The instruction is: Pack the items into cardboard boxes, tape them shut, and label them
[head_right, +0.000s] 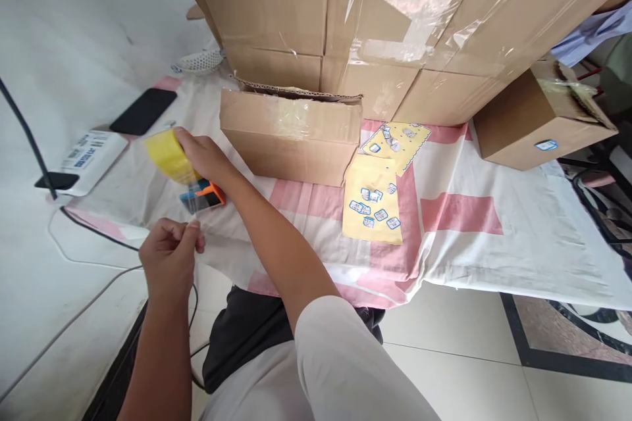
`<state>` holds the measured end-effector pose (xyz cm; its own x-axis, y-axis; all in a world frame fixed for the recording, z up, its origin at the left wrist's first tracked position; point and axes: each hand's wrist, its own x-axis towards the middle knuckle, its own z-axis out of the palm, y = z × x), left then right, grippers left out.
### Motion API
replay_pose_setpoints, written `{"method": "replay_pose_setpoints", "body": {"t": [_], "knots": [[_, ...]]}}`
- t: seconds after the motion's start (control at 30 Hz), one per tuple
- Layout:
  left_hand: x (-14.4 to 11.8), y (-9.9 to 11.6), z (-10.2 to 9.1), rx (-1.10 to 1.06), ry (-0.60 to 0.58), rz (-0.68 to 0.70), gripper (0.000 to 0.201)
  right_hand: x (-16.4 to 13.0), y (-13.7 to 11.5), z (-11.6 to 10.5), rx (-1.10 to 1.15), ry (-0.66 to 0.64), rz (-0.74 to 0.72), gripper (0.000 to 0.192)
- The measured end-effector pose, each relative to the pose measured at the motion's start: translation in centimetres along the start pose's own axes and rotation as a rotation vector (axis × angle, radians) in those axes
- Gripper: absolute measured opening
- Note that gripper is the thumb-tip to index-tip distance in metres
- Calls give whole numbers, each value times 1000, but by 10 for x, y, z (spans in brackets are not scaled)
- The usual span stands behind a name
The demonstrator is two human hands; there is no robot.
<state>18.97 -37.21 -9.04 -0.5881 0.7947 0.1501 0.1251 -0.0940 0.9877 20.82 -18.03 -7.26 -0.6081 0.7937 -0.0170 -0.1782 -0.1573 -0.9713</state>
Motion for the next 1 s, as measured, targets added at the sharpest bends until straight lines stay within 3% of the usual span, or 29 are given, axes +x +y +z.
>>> {"method": "replay_pose_setpoints", "body": {"t": [0.5,0.87,1.0], "knots": [[-28,4,-3,151,-44,-17,38,4,-1,-5,-41,-19,-7,70],[-50,-10,-16,99,-38,-92,42,3,2,-4,-62,2,-1,67],[-44,-16,-17,118,-36,-110,37,-2,1,-4,-46,-17,-27,66]]}}
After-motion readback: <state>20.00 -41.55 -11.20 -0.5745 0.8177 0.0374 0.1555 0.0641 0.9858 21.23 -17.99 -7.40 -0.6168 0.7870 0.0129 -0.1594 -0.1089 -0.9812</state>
